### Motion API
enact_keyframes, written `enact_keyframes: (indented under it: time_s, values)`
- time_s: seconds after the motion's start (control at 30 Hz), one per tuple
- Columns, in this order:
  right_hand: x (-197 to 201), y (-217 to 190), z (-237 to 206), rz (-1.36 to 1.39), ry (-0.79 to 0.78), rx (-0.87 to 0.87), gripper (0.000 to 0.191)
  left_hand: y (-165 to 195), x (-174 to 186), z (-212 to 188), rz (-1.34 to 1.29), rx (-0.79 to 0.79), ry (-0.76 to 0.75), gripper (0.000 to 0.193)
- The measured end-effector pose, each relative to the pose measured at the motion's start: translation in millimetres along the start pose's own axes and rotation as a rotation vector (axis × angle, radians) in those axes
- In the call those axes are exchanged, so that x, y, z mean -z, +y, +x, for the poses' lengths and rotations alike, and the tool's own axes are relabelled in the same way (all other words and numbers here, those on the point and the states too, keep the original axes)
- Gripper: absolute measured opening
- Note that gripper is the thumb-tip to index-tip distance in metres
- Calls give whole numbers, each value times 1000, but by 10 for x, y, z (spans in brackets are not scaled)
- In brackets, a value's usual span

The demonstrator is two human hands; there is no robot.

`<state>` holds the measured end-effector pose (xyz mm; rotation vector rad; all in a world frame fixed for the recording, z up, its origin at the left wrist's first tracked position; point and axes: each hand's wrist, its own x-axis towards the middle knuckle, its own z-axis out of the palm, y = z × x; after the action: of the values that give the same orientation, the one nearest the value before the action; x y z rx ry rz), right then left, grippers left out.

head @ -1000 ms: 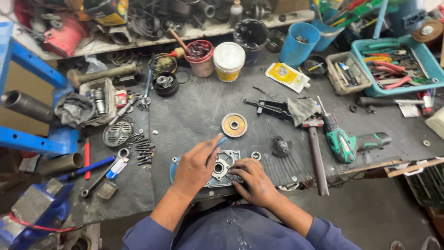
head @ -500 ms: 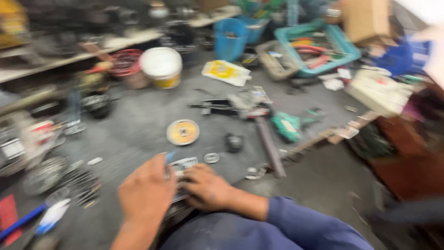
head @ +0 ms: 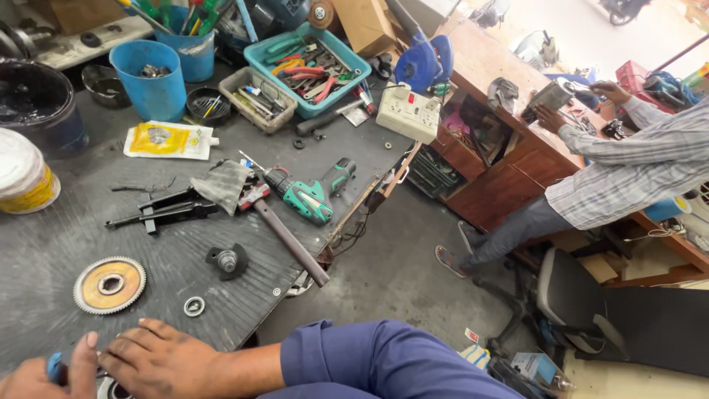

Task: The person works at a cluttered workbench fitting components into a blue gearbox housing. They press a bearing into the housing by hand, tap it with a hammer, drive screws with a screwdriver, flip the housing over, and reach into a container of grease or parts to continue assembly.

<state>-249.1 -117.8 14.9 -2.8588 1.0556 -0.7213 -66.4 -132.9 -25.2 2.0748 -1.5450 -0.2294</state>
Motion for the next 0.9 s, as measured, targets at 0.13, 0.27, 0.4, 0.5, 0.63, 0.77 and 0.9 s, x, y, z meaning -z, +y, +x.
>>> enact_keyframes:
  time_s: [0.13,0.27,0.4,0.5,0.63,0.77,0.9]
  values:
    - [15,6,-13,-11,9,13,56,-40,6,60,34,-1,-2,65]
    - [-44,36,-34,17,26,17,57,-52,-71,172,46,-20,15,55]
    - [-156,65,-102,32,21,19,57,-84,-116,182,61,-28,36,50]
    - [-231,81,-136,64,6,14,57,-90,-117,165,75,-49,51,47]
    - [-288,79,-128,79,-26,-2,55,-123,-105,147,112,-105,99,43]
    - [-296,76,-101,125,-58,-7,57,-214,-52,122,178,-275,154,39]
    - [-245,94,-74,95,-115,-4,65,-259,-5,152,391,-694,102,31]
